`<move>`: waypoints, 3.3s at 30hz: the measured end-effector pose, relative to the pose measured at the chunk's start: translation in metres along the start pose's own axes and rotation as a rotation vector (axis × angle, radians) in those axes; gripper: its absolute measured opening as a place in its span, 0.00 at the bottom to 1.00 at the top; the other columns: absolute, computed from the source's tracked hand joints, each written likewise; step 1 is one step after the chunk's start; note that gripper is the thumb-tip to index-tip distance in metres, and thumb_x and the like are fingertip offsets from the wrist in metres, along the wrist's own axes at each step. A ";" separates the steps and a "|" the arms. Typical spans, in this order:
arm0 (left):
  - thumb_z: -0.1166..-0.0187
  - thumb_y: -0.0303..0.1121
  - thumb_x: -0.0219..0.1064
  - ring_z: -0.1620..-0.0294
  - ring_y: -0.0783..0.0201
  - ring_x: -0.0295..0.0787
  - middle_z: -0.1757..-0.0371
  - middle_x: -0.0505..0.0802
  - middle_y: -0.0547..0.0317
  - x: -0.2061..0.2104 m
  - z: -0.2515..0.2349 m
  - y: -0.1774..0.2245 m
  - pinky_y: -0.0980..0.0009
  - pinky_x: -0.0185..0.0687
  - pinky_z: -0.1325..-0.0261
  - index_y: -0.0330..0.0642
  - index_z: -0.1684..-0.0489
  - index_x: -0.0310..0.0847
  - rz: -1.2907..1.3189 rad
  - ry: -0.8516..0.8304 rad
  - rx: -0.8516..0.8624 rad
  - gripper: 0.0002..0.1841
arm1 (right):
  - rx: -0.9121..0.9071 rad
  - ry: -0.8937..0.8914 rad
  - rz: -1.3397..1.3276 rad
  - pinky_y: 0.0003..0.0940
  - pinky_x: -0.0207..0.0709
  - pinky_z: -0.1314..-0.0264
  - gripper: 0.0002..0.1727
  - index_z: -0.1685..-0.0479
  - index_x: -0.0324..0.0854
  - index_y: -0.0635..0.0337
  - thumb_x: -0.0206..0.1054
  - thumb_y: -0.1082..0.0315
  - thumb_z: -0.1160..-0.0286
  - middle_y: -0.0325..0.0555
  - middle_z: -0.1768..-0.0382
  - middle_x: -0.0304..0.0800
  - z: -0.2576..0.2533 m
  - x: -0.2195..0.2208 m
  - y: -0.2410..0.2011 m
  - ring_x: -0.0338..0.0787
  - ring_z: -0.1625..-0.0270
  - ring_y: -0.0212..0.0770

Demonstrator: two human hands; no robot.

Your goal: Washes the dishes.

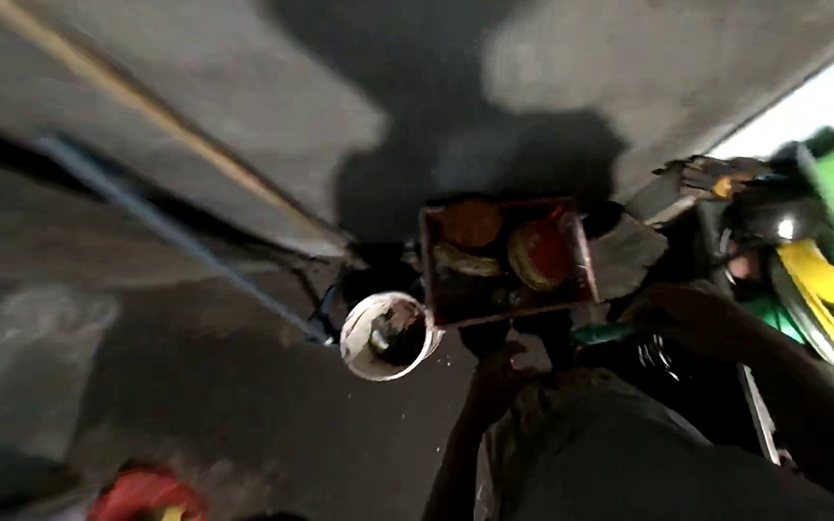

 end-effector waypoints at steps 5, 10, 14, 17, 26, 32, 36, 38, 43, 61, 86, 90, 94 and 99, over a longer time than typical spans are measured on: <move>0.35 0.43 0.82 0.22 0.60 0.77 0.21 0.80 0.46 0.030 -0.050 0.100 0.62 0.75 0.23 0.36 0.18 0.69 -0.056 -0.282 0.338 0.43 | -0.076 0.117 -0.042 0.33 0.85 0.48 0.10 0.52 0.92 0.56 0.67 0.62 0.17 0.41 0.59 0.94 0.017 -0.027 0.006 0.91 0.56 0.31; 0.36 0.39 0.82 0.40 0.81 0.85 0.38 0.90 0.54 0.067 -0.079 0.161 0.80 0.79 0.34 0.25 0.26 0.72 -0.061 -0.564 0.445 0.40 | -0.186 0.345 0.083 0.33 0.86 0.51 0.08 0.59 0.94 0.53 0.69 0.63 0.22 0.36 0.63 0.93 0.048 -0.069 0.013 0.91 0.58 0.31; 0.38 0.40 0.83 0.47 0.85 0.86 0.48 0.92 0.65 0.100 -0.089 0.196 0.82 0.83 0.39 0.29 0.32 0.76 -0.076 -0.672 0.421 0.36 | -0.173 0.463 0.089 0.30 0.83 0.49 0.13 0.57 0.93 0.53 0.65 0.58 0.17 0.36 0.62 0.93 0.086 -0.108 0.025 0.90 0.56 0.29; 0.38 0.45 0.84 0.41 0.79 0.88 0.39 0.91 0.69 0.135 -0.094 0.210 0.75 0.85 0.35 0.34 0.22 0.68 0.244 -0.942 0.439 0.44 | -0.260 0.517 0.055 0.22 0.82 0.55 0.13 0.59 0.93 0.56 0.66 0.59 0.18 0.35 0.64 0.92 0.122 -0.131 0.041 0.88 0.59 0.24; 0.27 0.29 0.75 0.40 0.70 0.90 0.39 0.91 0.61 0.229 -0.097 0.276 0.67 0.87 0.35 0.31 0.24 0.66 0.438 -1.007 0.350 0.32 | -0.459 0.784 -0.321 0.23 0.84 0.38 0.07 0.62 0.87 0.52 0.65 0.65 0.18 0.29 0.46 0.92 0.238 -0.148 0.122 0.87 0.39 0.25; 0.29 0.29 0.76 0.39 0.68 0.89 0.36 0.88 0.50 0.296 -0.110 0.297 0.68 0.87 0.34 0.21 0.25 0.63 0.242 -1.032 0.427 0.36 | -0.383 0.956 -0.357 0.22 0.83 0.38 0.06 0.60 0.89 0.51 0.66 0.66 0.20 0.29 0.46 0.92 0.298 -0.132 0.176 0.88 0.40 0.24; 0.33 0.28 0.78 0.39 0.67 0.89 0.36 0.88 0.47 0.338 -0.122 0.304 0.69 0.87 0.35 0.20 0.25 0.65 0.129 -1.004 0.465 0.37 | -0.326 1.030 -0.370 0.23 0.82 0.35 0.07 0.61 0.89 0.51 0.66 0.66 0.20 0.30 0.46 0.92 0.336 -0.121 0.209 0.87 0.38 0.26; 0.35 0.27 0.79 0.39 0.67 0.89 0.35 0.87 0.46 0.359 -0.128 0.307 0.69 0.87 0.34 0.20 0.25 0.65 0.101 -1.017 0.463 0.38 | -0.282 1.066 -0.393 0.24 0.82 0.34 0.07 0.62 0.90 0.50 0.66 0.66 0.21 0.29 0.44 0.92 0.354 -0.114 0.224 0.87 0.37 0.26; 0.37 0.27 0.80 0.36 0.65 0.88 0.33 0.86 0.44 0.413 -0.142 0.316 0.67 0.86 0.33 0.22 0.22 0.63 0.050 -1.078 0.448 0.41 | -0.213 1.123 -0.432 0.22 0.84 0.38 0.07 0.64 0.91 0.50 0.68 0.64 0.21 0.30 0.43 0.92 0.392 -0.107 0.262 0.88 0.38 0.26; 0.31 0.43 0.80 0.43 0.75 0.91 0.44 0.94 0.71 0.515 -0.158 0.339 0.71 0.88 0.35 0.42 0.37 0.80 -0.003 -1.439 0.382 0.26 | 0.277 1.161 0.078 0.33 0.83 0.56 0.08 0.60 0.95 0.53 0.72 0.62 0.24 0.37 0.66 0.93 0.399 -0.164 0.257 0.90 0.61 0.32; 0.21 0.28 0.66 0.48 0.65 0.91 0.51 0.92 0.54 0.557 -0.215 0.349 0.64 0.89 0.39 0.32 0.35 0.73 0.101 -1.124 0.104 0.18 | 1.575 0.963 -0.726 0.68 0.76 0.28 0.23 0.23 0.76 0.60 0.60 0.70 0.16 0.65 0.28 0.80 0.351 0.072 0.345 0.84 0.29 0.68; 0.21 0.28 0.64 0.52 0.63 0.92 0.54 0.92 0.52 0.555 -0.217 0.364 0.62 0.91 0.42 0.32 0.37 0.73 0.093 -1.146 0.073 0.17 | 1.683 0.828 -0.757 0.69 0.77 0.32 0.24 0.20 0.71 0.62 0.57 0.74 0.16 0.67 0.22 0.74 0.331 0.123 0.364 0.75 0.22 0.72; 0.20 0.28 0.62 0.52 0.60 0.93 0.54 0.92 0.49 0.557 -0.217 0.374 0.59 0.91 0.42 0.31 0.37 0.74 0.102 -1.175 0.073 0.16 | 1.715 0.849 -0.784 0.71 0.77 0.32 0.25 0.19 0.69 0.61 0.59 0.68 0.14 0.66 0.23 0.76 0.330 0.138 0.376 0.77 0.23 0.72; 0.20 0.26 0.62 0.51 0.63 0.92 0.53 0.92 0.52 0.557 -0.210 0.382 0.62 0.90 0.41 0.32 0.36 0.72 0.097 -1.144 0.111 0.16 | 1.677 0.943 -0.800 0.71 0.75 0.30 0.29 0.17 0.68 0.61 0.63 0.64 0.17 0.69 0.24 0.76 0.332 0.141 0.368 0.80 0.26 0.73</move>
Point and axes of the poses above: each hand's wrist, its own z-axis away from the middle knuckle, its own x-axis out of the palm, y = z × x, the point moved 3 cm from there along -z, towards the middle knuckle
